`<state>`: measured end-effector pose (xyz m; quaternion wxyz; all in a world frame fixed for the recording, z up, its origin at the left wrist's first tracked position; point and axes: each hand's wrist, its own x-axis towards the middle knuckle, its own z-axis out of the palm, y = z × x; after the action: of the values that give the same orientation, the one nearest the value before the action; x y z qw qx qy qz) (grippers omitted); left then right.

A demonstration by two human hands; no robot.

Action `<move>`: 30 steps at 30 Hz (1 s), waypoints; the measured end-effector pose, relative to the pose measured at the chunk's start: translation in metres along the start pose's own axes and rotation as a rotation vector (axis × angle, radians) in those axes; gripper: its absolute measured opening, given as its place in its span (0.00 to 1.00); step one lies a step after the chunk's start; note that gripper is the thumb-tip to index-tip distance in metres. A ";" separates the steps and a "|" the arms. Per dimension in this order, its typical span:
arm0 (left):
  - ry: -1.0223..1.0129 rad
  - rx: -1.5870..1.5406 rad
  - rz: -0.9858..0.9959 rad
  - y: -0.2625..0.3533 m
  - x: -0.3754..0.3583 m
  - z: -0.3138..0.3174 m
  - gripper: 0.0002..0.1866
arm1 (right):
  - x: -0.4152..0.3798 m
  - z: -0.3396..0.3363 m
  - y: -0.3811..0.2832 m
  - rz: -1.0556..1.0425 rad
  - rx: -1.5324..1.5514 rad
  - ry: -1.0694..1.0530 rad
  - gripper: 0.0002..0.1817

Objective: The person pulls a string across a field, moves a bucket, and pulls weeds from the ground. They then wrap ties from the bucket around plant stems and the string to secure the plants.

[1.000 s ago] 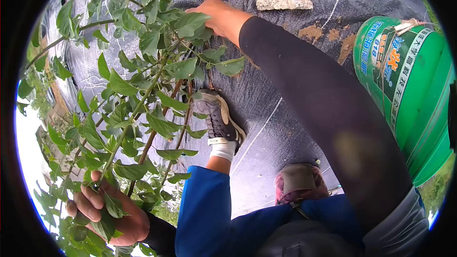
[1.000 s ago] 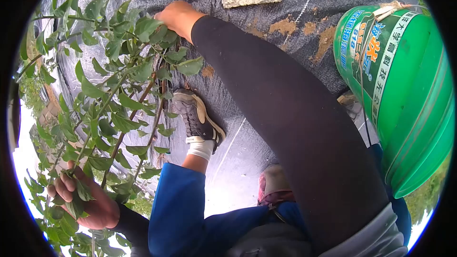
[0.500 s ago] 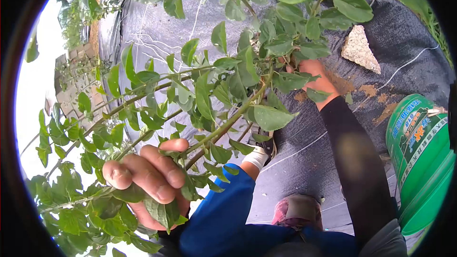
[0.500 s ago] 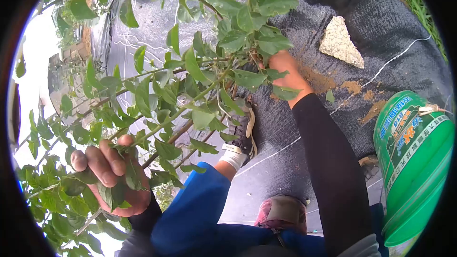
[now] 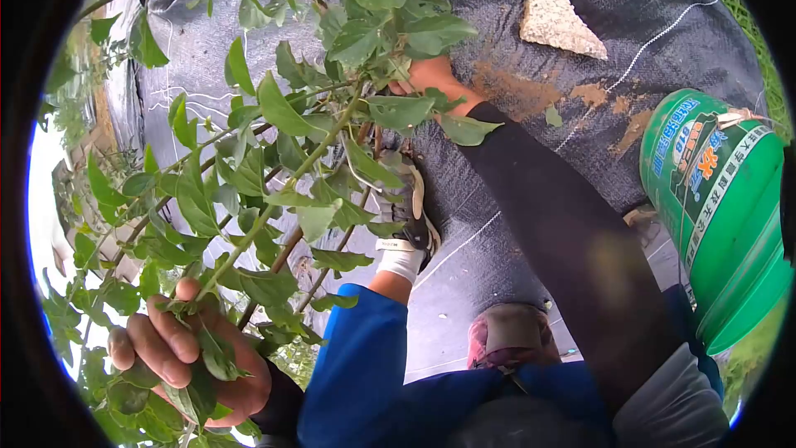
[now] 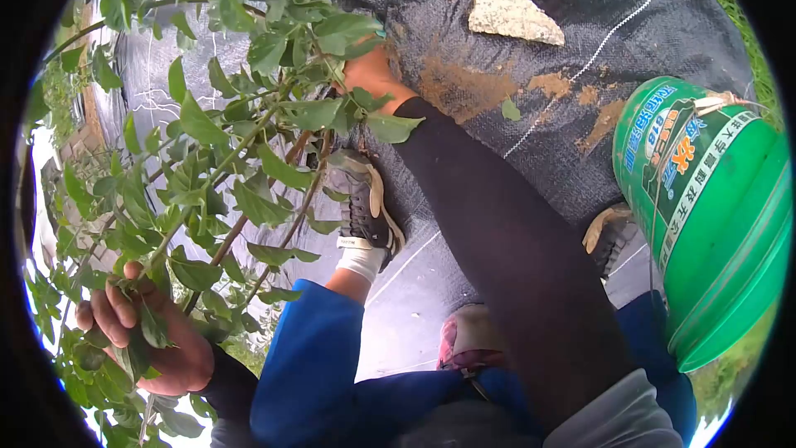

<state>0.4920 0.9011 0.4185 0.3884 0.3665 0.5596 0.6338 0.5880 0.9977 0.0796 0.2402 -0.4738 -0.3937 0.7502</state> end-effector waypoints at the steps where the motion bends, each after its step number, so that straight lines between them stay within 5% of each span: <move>1: 0.059 0.047 0.019 0.001 0.000 0.000 0.04 | 0.002 0.005 0.009 -0.022 -0.060 0.012 0.11; 2: 0.038 0.054 0.022 0.000 0.000 0.000 0.04 | 0.001 0.013 0.014 -0.402 0.094 0.154 0.12; 5: -0.021 0.022 0.029 -0.002 0.001 0.004 0.04 | -0.013 0.015 0.013 -0.684 0.239 0.293 0.14; 11: 0.012 0.053 0.024 -0.001 -0.002 0.005 0.04 | -0.053 0.007 0.019 -0.252 0.561 0.014 0.15; 13: 0.033 0.105 0.031 0.000 -0.002 0.005 0.05 | -0.069 0.007 0.021 -0.571 -0.668 0.372 0.11; 14: 0.062 0.103 0.030 0.000 0.000 0.005 0.05 | -0.080 0.004 0.021 -0.036 0.044 0.113 0.13; 16: 0.065 0.003 0.002 0.000 -0.001 0.011 0.08 | -0.119 -0.007 0.020 0.079 0.090 0.089 0.14; 20: -0.259 0.035 0.034 -0.006 0.000 0.019 0.14 | -0.192 -0.024 0.035 0.393 0.354 0.019 0.16; 25: -0.218 0.244 0.067 -0.012 -0.006 0.067 0.18 | -0.276 -0.040 0.019 0.371 0.307 0.002 0.17; 28: -0.341 0.263 0.041 -0.014 -0.030 0.086 0.20 | -0.324 -0.049 0.002 0.250 0.342 0.084 0.17; 30: -0.496 0.547 0.049 -0.017 -0.051 0.093 0.25 | -0.359 -0.052 -0.012 0.213 0.402 0.103 0.17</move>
<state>0.5991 0.8959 0.4103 0.3847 0.6126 0.5882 0.3617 0.7910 0.7605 0.2642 0.2690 -0.4931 -0.1713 0.8094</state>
